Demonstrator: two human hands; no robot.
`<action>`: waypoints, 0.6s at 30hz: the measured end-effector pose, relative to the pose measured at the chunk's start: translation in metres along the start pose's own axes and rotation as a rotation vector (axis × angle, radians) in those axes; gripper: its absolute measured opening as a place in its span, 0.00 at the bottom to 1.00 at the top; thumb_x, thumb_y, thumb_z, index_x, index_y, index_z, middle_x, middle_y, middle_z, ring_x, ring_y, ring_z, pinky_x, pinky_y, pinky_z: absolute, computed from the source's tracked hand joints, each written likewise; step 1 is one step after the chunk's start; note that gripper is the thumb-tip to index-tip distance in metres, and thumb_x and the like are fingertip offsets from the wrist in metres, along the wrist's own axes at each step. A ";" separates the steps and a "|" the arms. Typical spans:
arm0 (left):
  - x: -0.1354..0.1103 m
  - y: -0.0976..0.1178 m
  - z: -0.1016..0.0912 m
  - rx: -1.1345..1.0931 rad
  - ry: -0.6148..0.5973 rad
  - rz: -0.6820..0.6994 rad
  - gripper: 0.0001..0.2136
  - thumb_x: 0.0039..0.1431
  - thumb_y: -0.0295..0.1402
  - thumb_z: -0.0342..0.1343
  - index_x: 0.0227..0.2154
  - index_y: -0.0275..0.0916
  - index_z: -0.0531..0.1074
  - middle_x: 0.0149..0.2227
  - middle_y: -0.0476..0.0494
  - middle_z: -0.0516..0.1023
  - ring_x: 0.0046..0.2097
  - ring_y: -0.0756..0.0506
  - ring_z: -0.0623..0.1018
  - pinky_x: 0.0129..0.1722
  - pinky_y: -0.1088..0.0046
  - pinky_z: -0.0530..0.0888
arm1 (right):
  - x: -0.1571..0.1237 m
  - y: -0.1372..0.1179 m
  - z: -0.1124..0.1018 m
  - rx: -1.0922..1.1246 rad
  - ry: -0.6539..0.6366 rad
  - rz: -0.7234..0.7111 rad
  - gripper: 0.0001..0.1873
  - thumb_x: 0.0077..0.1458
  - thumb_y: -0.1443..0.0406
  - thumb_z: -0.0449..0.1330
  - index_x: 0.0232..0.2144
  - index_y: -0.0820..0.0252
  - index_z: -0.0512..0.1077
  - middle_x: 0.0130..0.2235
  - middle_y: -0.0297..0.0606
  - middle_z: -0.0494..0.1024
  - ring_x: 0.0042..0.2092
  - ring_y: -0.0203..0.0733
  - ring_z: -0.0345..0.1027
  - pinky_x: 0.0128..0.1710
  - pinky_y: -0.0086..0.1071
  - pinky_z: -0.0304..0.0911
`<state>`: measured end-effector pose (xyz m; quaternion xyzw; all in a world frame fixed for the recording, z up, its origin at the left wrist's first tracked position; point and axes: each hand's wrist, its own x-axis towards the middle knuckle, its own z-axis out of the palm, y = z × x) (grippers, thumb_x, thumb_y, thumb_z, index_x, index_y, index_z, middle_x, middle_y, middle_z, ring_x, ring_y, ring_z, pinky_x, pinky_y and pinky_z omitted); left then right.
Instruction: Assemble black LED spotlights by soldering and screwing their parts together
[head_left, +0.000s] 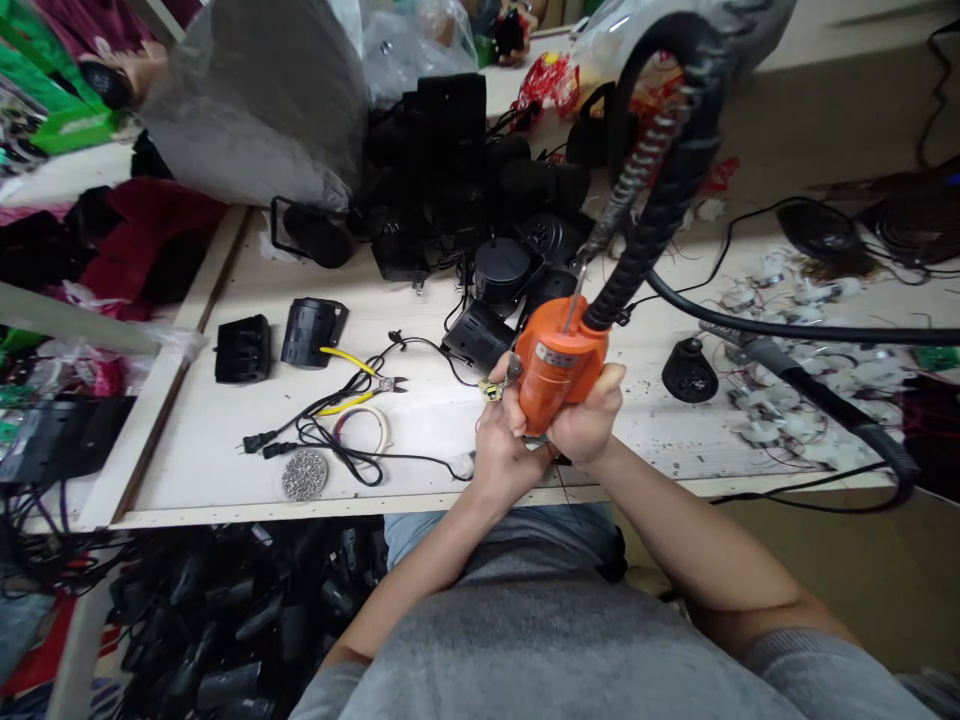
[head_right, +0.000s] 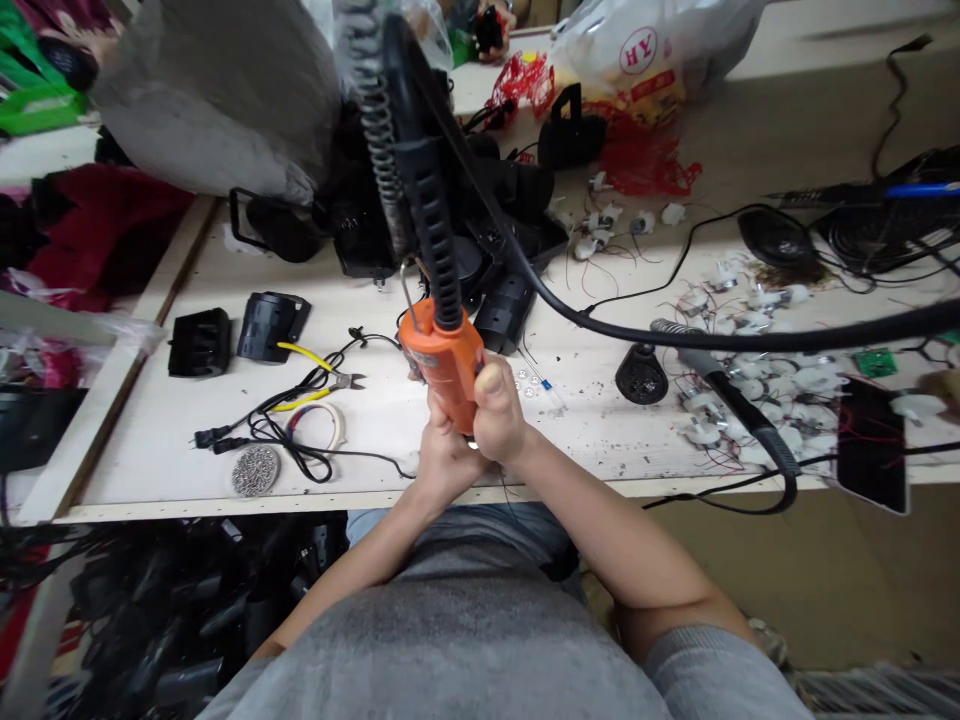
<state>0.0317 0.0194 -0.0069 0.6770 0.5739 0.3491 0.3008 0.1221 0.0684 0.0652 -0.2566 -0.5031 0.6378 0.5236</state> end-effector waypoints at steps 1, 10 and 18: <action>0.000 0.000 0.000 -0.005 0.010 0.001 0.15 0.44 0.31 0.67 0.37 0.40 0.72 0.37 0.42 0.78 0.45 0.36 0.78 0.40 0.59 0.78 | 0.000 0.002 0.001 0.003 0.000 0.002 0.43 0.45 0.26 0.48 0.25 0.59 0.73 0.16 0.34 0.66 0.18 0.39 0.60 0.19 0.35 0.59; -0.002 -0.002 -0.001 0.025 -0.006 0.045 0.21 0.43 0.28 0.71 0.40 0.41 0.70 0.40 0.44 0.77 0.45 0.39 0.77 0.44 0.61 0.76 | -0.019 -0.031 -0.006 0.024 0.024 -0.075 0.45 0.44 0.26 0.52 0.39 0.56 0.78 0.22 0.35 0.72 0.21 0.40 0.63 0.20 0.34 0.60; 0.001 0.005 -0.014 0.095 -0.148 0.017 0.23 0.45 0.37 0.74 0.43 0.41 0.73 0.43 0.43 0.79 0.48 0.38 0.77 0.49 0.59 0.73 | -0.044 -0.041 -0.030 -0.050 0.132 -0.037 0.46 0.41 0.25 0.52 0.42 0.51 0.77 0.23 0.36 0.72 0.22 0.45 0.64 0.19 0.38 0.59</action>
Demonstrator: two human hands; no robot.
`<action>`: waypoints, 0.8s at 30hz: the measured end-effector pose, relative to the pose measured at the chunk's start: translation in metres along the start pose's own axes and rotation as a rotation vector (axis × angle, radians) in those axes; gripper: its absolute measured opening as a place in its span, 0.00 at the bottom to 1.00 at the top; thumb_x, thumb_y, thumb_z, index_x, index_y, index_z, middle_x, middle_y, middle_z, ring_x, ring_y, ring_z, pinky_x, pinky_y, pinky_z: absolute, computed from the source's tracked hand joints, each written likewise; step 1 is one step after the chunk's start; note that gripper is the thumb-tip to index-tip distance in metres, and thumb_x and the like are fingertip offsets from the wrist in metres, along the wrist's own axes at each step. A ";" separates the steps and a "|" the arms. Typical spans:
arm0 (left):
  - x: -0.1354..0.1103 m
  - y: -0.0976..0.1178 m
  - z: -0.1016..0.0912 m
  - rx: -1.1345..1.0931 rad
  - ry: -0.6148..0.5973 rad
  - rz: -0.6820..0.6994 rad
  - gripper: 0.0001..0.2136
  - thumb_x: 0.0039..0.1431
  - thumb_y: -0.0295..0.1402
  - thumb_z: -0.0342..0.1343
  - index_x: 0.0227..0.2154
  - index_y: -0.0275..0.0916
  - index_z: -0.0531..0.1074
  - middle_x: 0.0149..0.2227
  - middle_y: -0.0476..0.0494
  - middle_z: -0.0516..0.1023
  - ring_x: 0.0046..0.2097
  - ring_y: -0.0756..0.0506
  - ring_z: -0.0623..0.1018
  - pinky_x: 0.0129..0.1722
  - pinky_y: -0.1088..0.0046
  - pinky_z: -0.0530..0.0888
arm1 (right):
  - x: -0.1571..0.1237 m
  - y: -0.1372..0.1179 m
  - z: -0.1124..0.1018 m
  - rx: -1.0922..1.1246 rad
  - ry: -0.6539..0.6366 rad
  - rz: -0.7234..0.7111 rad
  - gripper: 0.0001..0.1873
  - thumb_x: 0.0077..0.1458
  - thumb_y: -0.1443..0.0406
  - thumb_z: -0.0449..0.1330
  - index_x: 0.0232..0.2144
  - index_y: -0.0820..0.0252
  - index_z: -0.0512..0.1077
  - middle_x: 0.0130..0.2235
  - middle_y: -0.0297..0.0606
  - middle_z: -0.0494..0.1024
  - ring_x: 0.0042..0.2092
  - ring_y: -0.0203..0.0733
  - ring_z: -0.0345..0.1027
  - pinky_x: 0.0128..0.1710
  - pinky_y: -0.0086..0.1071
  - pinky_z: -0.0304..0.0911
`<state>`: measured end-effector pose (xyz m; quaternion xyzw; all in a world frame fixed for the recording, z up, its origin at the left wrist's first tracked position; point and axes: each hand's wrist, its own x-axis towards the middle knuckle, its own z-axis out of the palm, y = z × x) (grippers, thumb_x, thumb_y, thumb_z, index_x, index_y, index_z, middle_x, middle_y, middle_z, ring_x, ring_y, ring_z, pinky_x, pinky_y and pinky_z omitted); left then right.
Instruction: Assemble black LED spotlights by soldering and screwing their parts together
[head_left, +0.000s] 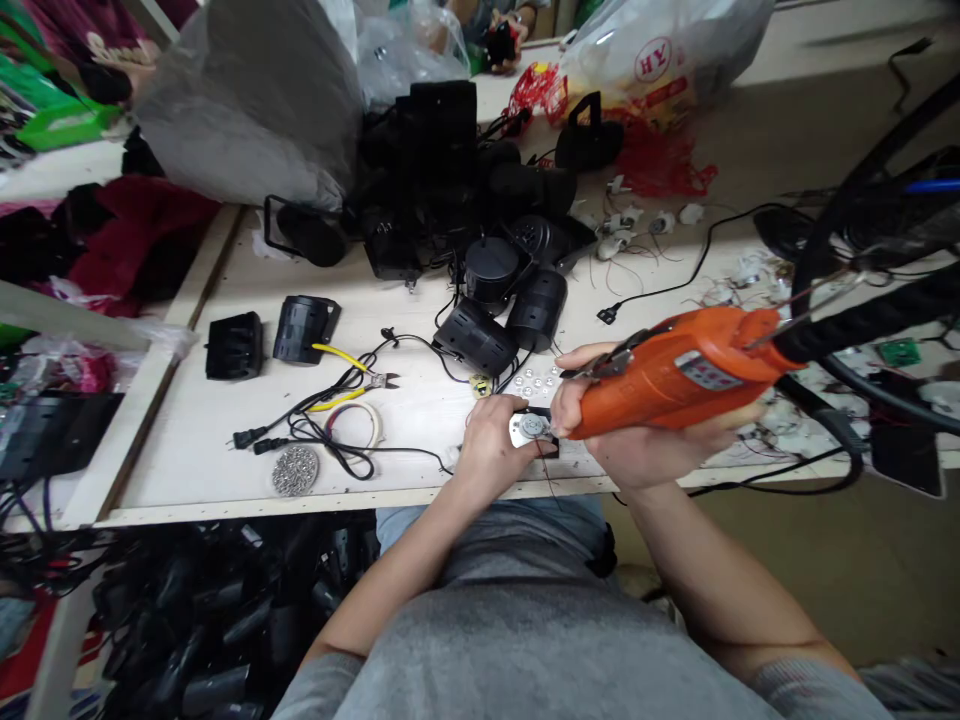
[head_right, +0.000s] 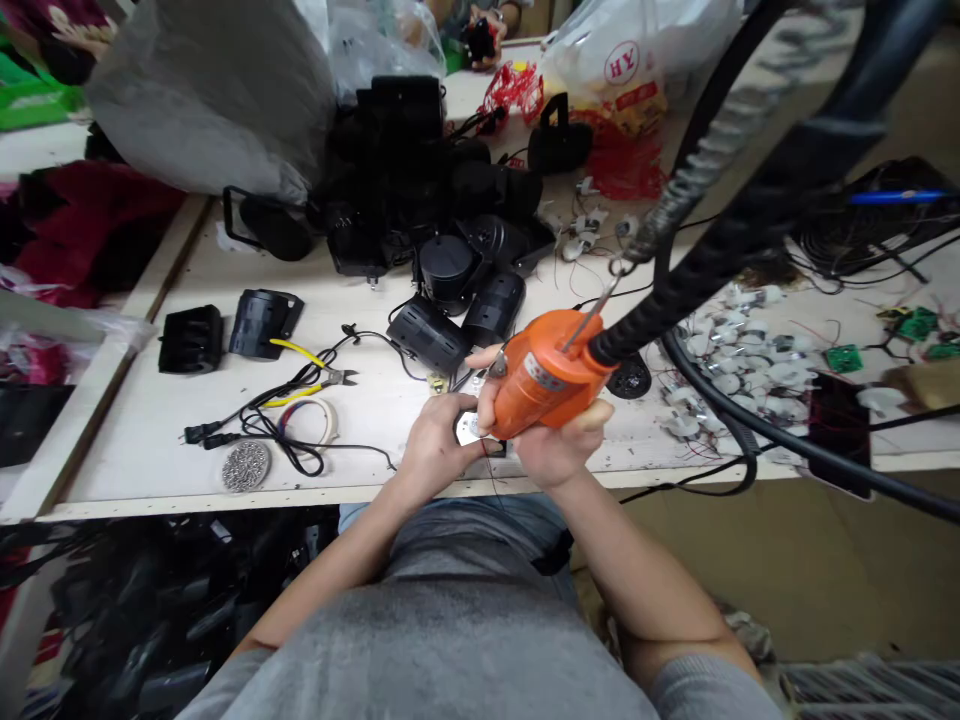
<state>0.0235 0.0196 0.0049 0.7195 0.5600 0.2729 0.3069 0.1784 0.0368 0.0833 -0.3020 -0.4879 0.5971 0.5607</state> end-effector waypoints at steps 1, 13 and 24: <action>0.000 0.000 -0.001 -0.002 -0.004 -0.004 0.23 0.44 0.36 0.75 0.43 0.40 0.73 0.43 0.43 0.79 0.48 0.38 0.77 0.49 0.59 0.73 | -0.001 0.001 0.000 -0.012 0.018 0.016 0.45 0.40 0.25 0.52 0.42 0.51 0.77 0.23 0.37 0.71 0.22 0.45 0.64 0.20 0.38 0.59; 0.002 -0.002 0.000 -0.020 -0.006 0.017 0.23 0.44 0.37 0.74 0.43 0.40 0.74 0.44 0.43 0.79 0.48 0.39 0.77 0.49 0.61 0.72 | 0.001 0.006 0.005 -0.042 0.078 -0.026 0.42 0.42 0.26 0.50 0.36 0.51 0.78 0.20 0.36 0.71 0.19 0.43 0.61 0.17 0.38 0.57; 0.002 -0.002 0.000 -0.054 0.015 -0.006 0.21 0.44 0.37 0.74 0.40 0.39 0.75 0.42 0.44 0.79 0.47 0.39 0.77 0.47 0.62 0.73 | 0.005 0.005 0.011 -0.092 0.108 -0.011 0.43 0.38 0.23 0.48 0.29 0.49 0.76 0.17 0.35 0.68 0.16 0.43 0.59 0.14 0.37 0.56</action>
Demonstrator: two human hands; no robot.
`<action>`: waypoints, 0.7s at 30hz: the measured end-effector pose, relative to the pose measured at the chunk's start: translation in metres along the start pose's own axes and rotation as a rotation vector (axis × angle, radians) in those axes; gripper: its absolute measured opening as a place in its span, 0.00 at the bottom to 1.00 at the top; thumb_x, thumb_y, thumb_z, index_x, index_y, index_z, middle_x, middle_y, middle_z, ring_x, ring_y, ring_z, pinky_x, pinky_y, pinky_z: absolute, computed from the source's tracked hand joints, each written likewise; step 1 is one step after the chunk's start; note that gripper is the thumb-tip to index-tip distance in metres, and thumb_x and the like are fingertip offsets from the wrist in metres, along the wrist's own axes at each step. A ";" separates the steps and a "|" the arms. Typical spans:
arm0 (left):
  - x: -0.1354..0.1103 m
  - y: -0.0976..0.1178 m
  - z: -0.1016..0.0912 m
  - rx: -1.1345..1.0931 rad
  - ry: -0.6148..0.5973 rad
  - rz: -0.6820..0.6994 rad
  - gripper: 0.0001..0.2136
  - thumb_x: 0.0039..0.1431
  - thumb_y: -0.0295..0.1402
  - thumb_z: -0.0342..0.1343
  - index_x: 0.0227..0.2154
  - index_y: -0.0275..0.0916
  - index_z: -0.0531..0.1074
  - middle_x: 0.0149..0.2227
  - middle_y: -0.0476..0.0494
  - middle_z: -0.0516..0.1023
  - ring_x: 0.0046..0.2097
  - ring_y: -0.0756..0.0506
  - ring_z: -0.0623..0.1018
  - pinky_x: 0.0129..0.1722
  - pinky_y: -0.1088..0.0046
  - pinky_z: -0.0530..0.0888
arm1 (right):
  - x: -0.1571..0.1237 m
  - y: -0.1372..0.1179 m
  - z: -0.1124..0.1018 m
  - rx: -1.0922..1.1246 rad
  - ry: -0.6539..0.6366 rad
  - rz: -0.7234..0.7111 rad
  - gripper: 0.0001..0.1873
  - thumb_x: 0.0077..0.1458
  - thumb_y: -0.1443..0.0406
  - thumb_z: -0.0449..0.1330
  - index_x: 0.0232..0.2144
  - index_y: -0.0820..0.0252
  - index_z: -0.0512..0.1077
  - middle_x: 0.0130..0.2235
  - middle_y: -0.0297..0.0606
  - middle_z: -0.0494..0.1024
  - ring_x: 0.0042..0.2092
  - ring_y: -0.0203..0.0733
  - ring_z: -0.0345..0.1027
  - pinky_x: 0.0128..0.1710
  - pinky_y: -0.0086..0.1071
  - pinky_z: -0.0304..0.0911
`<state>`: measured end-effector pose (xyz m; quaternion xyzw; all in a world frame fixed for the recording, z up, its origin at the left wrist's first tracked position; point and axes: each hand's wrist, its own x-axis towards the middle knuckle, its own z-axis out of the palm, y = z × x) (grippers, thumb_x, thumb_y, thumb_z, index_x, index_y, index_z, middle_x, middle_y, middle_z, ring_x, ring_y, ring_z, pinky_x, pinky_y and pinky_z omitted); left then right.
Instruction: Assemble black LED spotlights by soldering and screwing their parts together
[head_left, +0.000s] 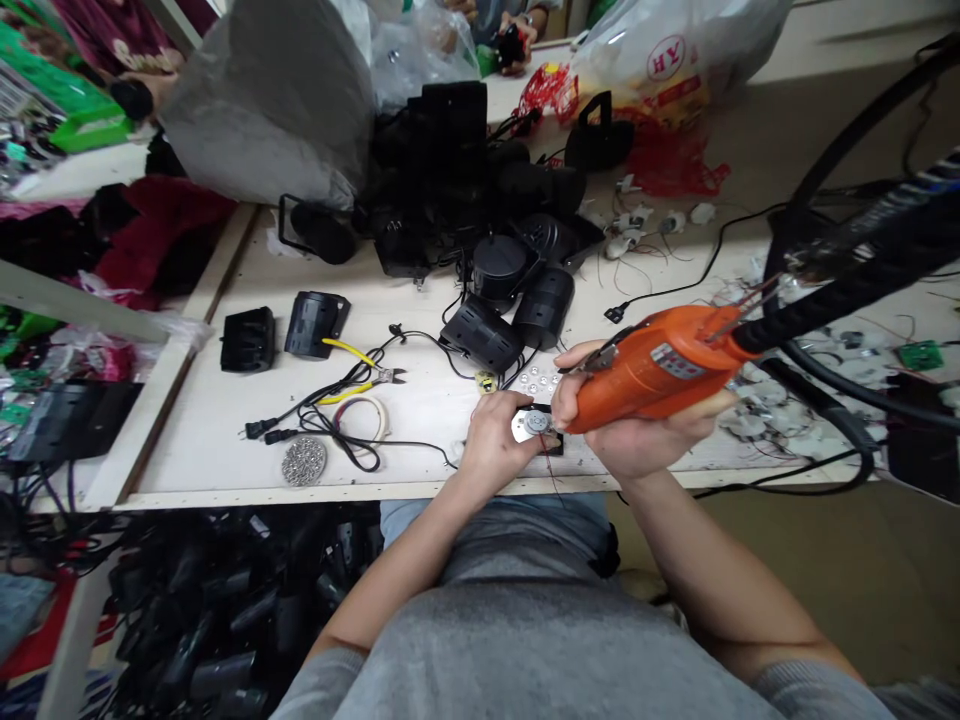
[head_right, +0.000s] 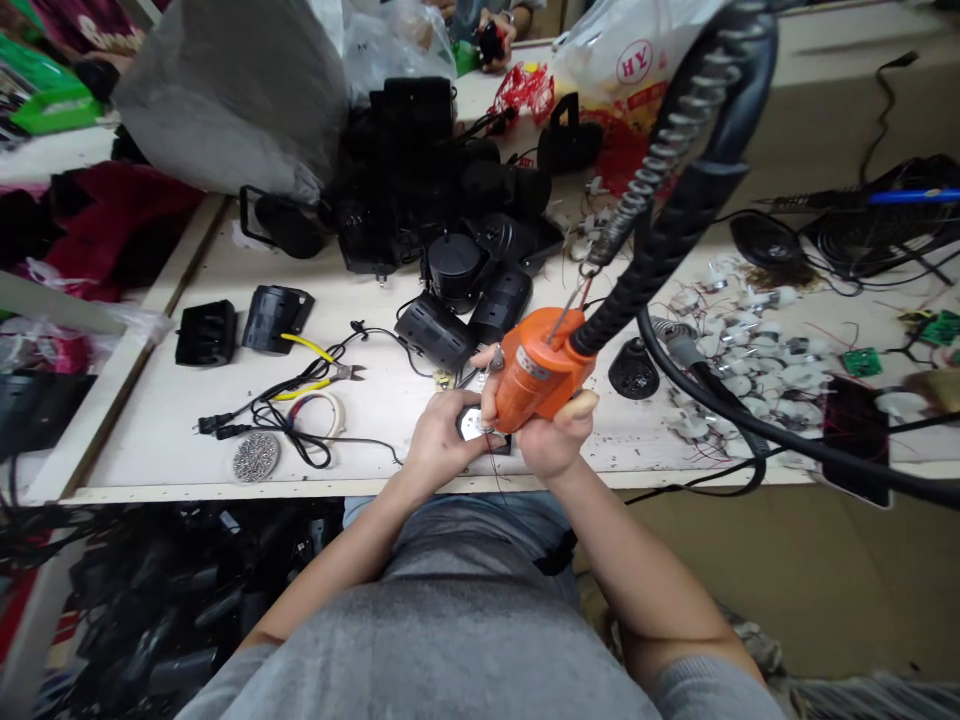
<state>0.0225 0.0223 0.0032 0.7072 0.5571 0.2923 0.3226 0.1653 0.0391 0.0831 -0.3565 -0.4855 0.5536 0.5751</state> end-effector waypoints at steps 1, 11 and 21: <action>0.000 0.000 0.000 -0.002 -0.001 0.000 0.21 0.43 0.37 0.75 0.40 0.39 0.75 0.41 0.44 0.79 0.46 0.40 0.77 0.47 0.62 0.73 | 0.000 -0.001 0.001 0.003 -0.002 0.000 0.43 0.38 0.23 0.49 0.28 0.50 0.75 0.16 0.35 0.67 0.16 0.43 0.59 0.14 0.37 0.56; -0.001 -0.004 -0.001 -0.028 0.009 0.041 0.20 0.45 0.39 0.74 0.39 0.40 0.74 0.41 0.44 0.80 0.46 0.40 0.77 0.47 0.62 0.73 | 0.004 0.003 0.001 0.012 -0.014 0.021 0.42 0.39 0.24 0.51 0.29 0.51 0.75 0.19 0.37 0.69 0.24 0.48 0.69 0.16 0.36 0.57; -0.001 -0.006 0.001 -0.008 0.024 0.051 0.19 0.46 0.39 0.74 0.38 0.40 0.74 0.40 0.45 0.79 0.45 0.40 0.77 0.46 0.62 0.74 | 0.006 0.006 -0.001 -0.011 -0.016 0.065 0.45 0.36 0.23 0.49 0.30 0.52 0.76 0.18 0.36 0.69 0.19 0.43 0.64 0.14 0.35 0.56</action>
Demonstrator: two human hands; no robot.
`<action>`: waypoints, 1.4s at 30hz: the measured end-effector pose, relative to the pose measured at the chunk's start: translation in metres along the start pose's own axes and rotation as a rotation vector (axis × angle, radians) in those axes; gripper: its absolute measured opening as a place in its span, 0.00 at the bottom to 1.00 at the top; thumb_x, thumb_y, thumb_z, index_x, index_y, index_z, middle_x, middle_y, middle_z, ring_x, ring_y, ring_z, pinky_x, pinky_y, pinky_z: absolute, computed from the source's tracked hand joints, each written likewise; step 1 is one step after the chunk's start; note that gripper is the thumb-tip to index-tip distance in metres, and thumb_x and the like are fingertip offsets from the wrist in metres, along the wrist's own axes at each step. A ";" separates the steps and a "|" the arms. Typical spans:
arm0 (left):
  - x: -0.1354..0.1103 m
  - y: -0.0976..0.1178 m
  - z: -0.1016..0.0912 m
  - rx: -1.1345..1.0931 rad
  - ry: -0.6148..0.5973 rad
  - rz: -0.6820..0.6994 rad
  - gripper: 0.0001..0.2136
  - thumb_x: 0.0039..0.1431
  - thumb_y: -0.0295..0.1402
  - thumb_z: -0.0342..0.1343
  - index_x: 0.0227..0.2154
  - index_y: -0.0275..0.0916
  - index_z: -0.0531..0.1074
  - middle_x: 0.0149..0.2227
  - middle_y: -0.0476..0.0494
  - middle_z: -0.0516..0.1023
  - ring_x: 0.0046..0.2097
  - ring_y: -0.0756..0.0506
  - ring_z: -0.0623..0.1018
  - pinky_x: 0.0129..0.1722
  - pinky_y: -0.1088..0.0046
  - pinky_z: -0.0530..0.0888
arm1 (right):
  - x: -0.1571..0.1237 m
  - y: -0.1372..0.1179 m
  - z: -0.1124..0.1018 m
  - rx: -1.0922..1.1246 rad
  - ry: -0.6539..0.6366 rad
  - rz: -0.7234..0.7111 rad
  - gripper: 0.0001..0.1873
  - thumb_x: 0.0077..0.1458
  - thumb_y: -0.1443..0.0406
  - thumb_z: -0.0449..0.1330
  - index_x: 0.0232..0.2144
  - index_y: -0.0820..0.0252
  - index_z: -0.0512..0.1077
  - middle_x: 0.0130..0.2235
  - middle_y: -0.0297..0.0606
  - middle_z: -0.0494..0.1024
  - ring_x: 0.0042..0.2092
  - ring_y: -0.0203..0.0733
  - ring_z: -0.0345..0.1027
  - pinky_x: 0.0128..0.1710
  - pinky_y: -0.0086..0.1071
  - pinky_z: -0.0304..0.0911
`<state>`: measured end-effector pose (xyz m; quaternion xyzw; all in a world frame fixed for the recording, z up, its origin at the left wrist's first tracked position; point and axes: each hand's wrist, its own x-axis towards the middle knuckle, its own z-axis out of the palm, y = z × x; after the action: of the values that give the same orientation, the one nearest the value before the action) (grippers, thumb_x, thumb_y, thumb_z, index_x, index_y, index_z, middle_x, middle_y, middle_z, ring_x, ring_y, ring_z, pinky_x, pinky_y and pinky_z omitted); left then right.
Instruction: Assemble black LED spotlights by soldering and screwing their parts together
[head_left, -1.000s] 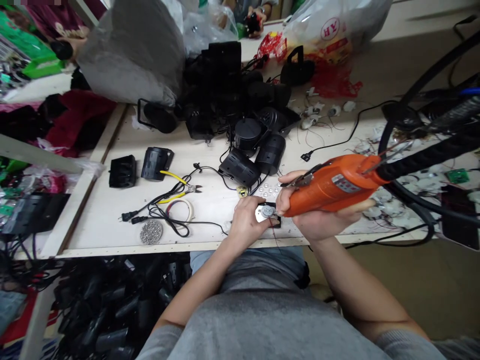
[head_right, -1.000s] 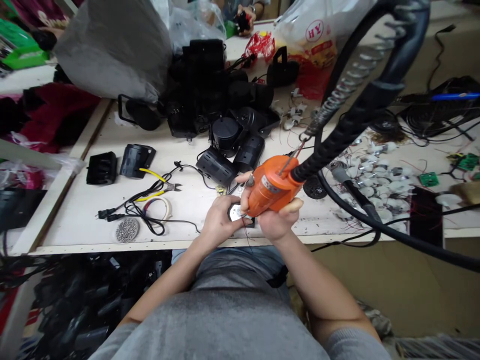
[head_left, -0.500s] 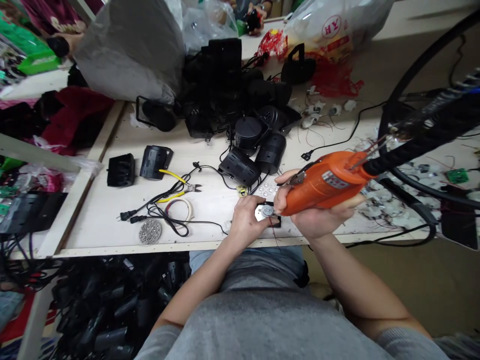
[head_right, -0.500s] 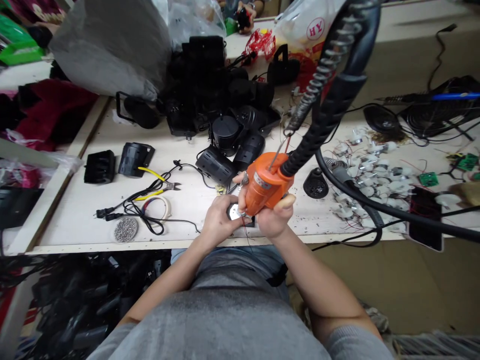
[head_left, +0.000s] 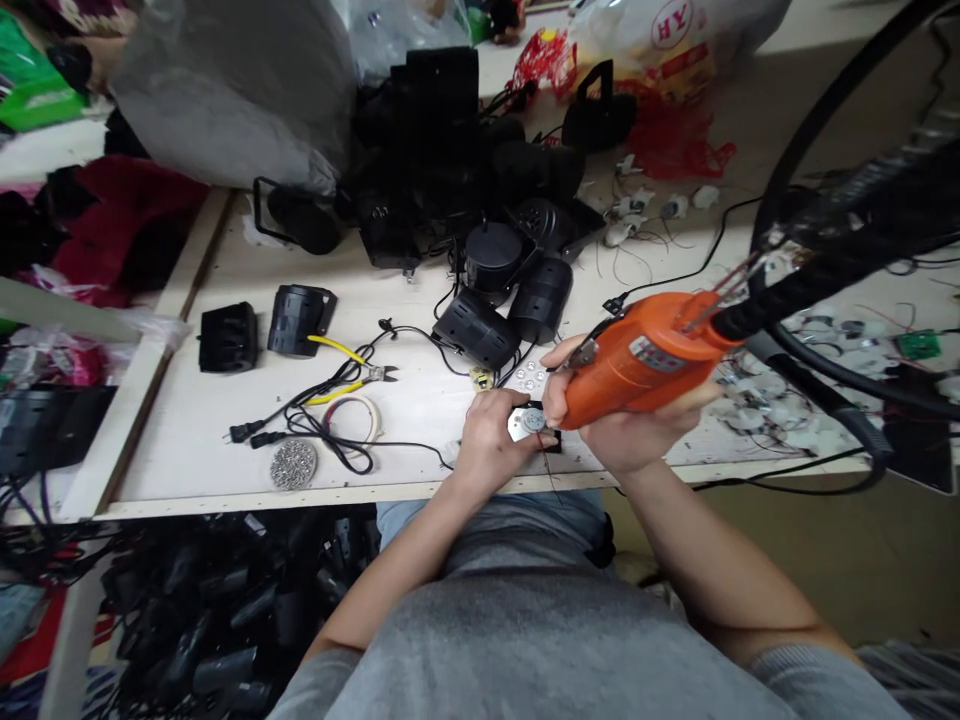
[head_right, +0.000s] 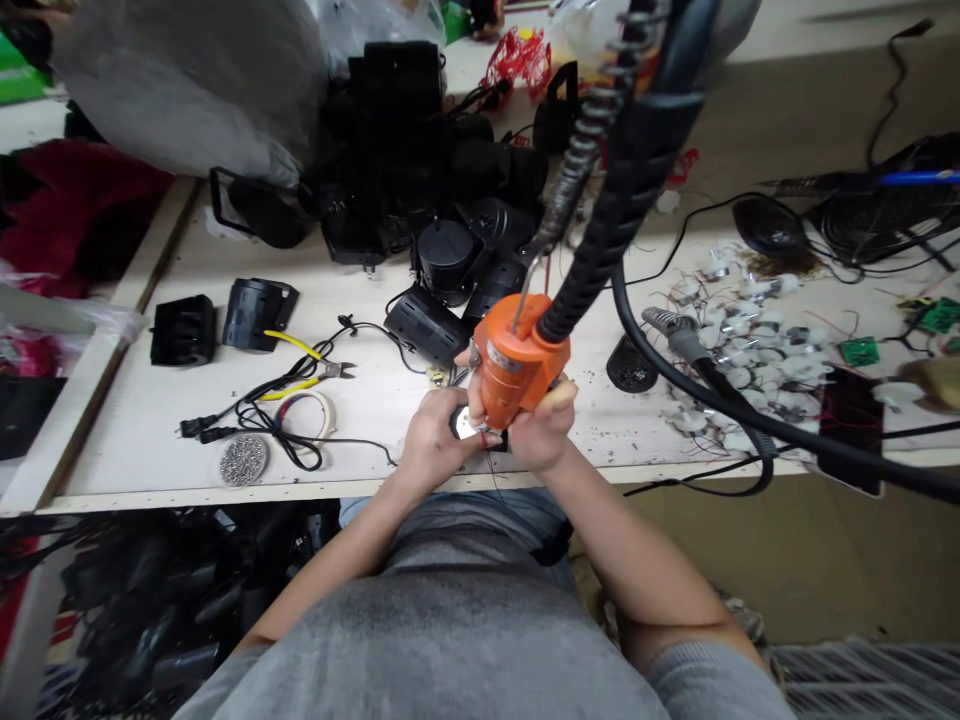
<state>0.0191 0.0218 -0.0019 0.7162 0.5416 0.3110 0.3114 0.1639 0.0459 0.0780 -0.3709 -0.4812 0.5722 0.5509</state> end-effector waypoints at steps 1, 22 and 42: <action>0.000 0.000 0.000 0.001 -0.001 -0.007 0.19 0.45 0.39 0.74 0.38 0.41 0.74 0.39 0.45 0.79 0.45 0.40 0.77 0.45 0.63 0.74 | 0.001 0.002 0.000 0.002 -0.002 0.002 0.45 0.37 0.23 0.49 0.30 0.52 0.76 0.17 0.36 0.69 0.17 0.42 0.62 0.13 0.34 0.55; -0.003 0.002 -0.007 0.030 -0.026 0.095 0.22 0.48 0.32 0.71 0.47 0.40 0.73 0.52 0.38 0.76 0.55 0.37 0.75 0.56 0.56 0.72 | -0.021 -0.006 -0.013 0.128 -0.001 -0.176 0.44 0.47 0.27 0.50 0.41 0.54 0.80 0.22 0.37 0.73 0.20 0.43 0.64 0.20 0.38 0.61; 0.002 0.006 -0.014 0.322 -0.152 0.309 0.08 0.62 0.29 0.54 0.43 0.37 0.73 0.43 0.40 0.79 0.43 0.41 0.77 0.44 0.64 0.74 | -0.030 0.004 -0.004 0.096 0.025 -0.113 0.39 0.44 0.28 0.54 0.38 0.48 0.80 0.20 0.34 0.72 0.19 0.43 0.63 0.17 0.39 0.60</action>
<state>0.0123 0.0234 0.0115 0.8523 0.4433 0.2098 0.1816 0.1700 0.0172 0.0700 -0.3232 -0.4665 0.5581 0.6053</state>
